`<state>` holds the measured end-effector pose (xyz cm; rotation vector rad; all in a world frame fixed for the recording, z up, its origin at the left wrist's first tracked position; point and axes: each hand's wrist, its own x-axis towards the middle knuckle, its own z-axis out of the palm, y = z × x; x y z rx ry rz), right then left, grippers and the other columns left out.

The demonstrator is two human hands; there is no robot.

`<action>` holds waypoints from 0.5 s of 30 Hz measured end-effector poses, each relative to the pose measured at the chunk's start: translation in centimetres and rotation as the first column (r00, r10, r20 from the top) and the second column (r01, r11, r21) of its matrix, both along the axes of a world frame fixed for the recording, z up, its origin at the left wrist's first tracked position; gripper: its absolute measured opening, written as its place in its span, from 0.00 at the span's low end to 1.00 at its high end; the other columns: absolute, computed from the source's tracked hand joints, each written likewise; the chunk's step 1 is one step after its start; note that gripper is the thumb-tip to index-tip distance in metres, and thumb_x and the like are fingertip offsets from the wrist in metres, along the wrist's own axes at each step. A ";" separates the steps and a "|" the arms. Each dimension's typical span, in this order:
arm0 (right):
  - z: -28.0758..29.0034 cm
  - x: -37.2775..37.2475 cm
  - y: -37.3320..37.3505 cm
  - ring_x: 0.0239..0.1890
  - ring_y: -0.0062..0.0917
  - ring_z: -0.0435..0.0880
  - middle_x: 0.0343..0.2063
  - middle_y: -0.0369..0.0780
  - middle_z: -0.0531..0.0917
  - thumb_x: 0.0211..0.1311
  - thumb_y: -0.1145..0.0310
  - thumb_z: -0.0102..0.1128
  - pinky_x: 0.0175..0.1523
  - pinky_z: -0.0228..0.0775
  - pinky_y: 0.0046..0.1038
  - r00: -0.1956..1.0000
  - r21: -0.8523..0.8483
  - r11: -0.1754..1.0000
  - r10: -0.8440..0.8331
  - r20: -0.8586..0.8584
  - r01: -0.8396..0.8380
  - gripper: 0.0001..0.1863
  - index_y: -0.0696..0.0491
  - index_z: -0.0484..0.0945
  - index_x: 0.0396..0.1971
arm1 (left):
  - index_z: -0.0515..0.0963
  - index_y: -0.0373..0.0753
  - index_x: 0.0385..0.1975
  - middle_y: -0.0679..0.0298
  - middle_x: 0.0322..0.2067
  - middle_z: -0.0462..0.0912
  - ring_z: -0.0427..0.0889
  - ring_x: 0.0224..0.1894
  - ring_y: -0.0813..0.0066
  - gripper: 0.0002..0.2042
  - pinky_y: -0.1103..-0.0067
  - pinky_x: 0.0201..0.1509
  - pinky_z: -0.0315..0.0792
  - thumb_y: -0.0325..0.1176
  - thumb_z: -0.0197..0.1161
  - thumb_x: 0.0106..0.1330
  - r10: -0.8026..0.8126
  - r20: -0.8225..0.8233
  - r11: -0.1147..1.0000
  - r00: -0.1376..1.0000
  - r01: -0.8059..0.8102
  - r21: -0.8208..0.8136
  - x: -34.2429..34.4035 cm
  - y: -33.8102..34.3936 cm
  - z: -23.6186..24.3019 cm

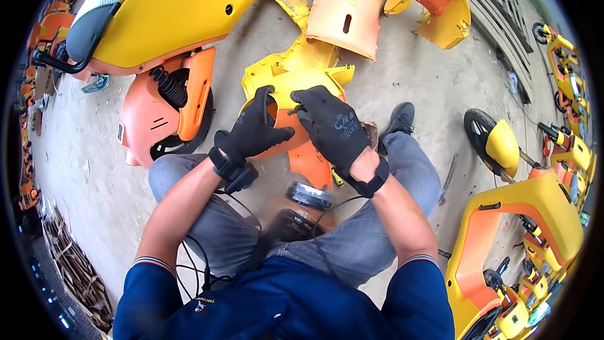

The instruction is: The person sits on the floor and uses a screwdriver to remove screws from an orange scooter body panel. They then peel off a white sticker from the panel and place it on the floor.

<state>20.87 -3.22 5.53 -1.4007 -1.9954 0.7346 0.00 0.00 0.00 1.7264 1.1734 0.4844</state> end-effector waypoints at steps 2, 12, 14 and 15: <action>-0.7 -0.1 0.1 0.42 0.42 0.80 0.39 0.46 0.79 0.61 0.71 0.60 0.45 0.74 0.36 1.000 0.032 0.999 -0.012 -0.004 0.012 0.13 0.54 0.76 0.46 | 0.58 0.31 0.63 0.46 0.51 0.75 0.76 0.54 0.54 0.45 0.69 0.57 0.71 0.35 0.78 0.46 -0.006 -0.006 0.999 1.000 0.006 -0.038 -0.2 0.8 -0.4; -0.1 0.3 -7.7 0.48 0.44 0.75 0.43 0.48 0.75 0.58 0.76 0.58 0.52 0.71 0.40 0.997 0.074 0.997 -0.033 -0.074 0.038 0.20 0.57 0.73 0.52 | 0.56 0.31 0.63 0.45 0.47 0.76 0.79 0.47 0.54 0.45 0.68 0.51 0.73 0.36 0.76 0.46 -0.043 -0.042 0.978 0.998 0.051 0.202 0.1 -5.6 0.6; -0.5 0.7 -8.0 0.47 0.45 0.76 0.42 0.48 0.76 0.57 0.76 0.59 0.52 0.71 0.39 0.997 0.153 0.988 0.017 -0.077 -0.005 0.20 0.56 0.73 0.51 | 0.56 0.31 0.63 0.46 0.44 0.77 0.81 0.41 0.57 0.45 0.68 0.46 0.75 0.36 0.76 0.45 -0.035 -0.049 0.974 0.998 0.045 0.222 0.0 -6.2 0.5; -0.6 0.9 -8.3 0.46 0.45 0.76 0.42 0.48 0.76 0.56 0.76 0.59 0.51 0.71 0.39 0.996 0.191 0.981 0.041 -0.077 -0.025 0.20 0.56 0.73 0.51 | 0.56 0.31 0.63 0.47 0.42 0.78 0.81 0.38 0.58 0.45 0.68 0.44 0.75 0.36 0.76 0.45 -0.036 -0.060 0.970 0.998 0.049 0.239 0.0 -6.5 0.5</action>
